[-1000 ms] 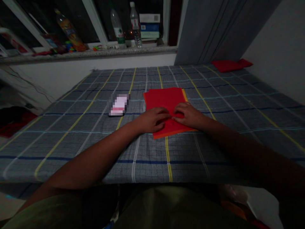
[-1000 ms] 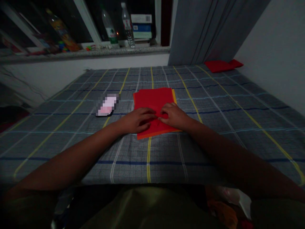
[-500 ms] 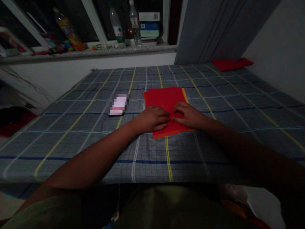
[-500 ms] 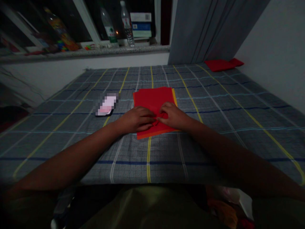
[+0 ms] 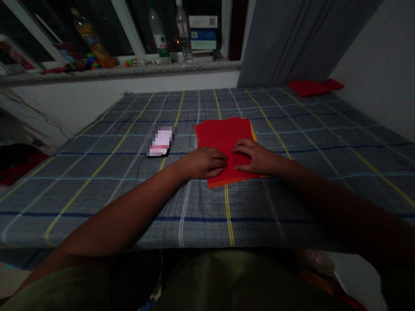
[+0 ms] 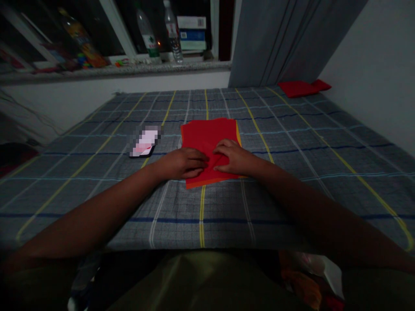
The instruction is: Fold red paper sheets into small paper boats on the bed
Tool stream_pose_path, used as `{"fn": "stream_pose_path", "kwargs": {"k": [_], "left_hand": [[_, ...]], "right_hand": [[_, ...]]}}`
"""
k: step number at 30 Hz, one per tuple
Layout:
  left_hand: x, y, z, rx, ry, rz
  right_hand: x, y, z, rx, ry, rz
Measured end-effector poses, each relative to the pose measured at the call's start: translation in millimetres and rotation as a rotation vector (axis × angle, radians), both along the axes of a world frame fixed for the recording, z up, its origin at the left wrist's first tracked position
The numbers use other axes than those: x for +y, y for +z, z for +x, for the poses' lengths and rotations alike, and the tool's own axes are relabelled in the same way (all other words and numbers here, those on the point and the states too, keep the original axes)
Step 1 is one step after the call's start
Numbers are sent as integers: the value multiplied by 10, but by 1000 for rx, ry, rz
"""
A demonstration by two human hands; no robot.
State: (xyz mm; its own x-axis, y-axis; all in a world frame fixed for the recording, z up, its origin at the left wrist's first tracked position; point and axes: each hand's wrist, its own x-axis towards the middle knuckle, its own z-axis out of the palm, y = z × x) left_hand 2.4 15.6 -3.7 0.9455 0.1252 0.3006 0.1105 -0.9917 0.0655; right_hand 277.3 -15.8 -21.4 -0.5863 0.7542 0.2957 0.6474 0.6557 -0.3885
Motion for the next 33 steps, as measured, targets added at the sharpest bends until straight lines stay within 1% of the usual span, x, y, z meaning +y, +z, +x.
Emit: {"fn": "stream_pose_path", "kwargs": {"k": [3, 6, 8, 11, 13, 16, 21, 33], "left_hand": [[19, -20, -21, -23, 16, -91], [44, -35, -46, -18, 41, -134], [68, -46, -62, -15, 45, -134], [111, -60, -84, -27, 45, -129], [132, -64, -95, -31, 59, -132], [140, -55, -106, -35, 86, -142], [119, -33, -109, -43, 97, -161], [117, -104, -93, -72, 141, -178]], "right_hand": [[-36, 0, -48, -10, -42, 33], [-99, 79, -75, -23, -73, 148], [-139, 154, -74, -60, -9, 204], [-173, 218, -59, -141, 176, 159], [-179, 215, -55, -177, 237, 119], [-193, 191, -72, -208, 223, 97], [-244, 204, -118, -289, 177, 103], [-248, 209, -125, -273, 197, 75]]}}
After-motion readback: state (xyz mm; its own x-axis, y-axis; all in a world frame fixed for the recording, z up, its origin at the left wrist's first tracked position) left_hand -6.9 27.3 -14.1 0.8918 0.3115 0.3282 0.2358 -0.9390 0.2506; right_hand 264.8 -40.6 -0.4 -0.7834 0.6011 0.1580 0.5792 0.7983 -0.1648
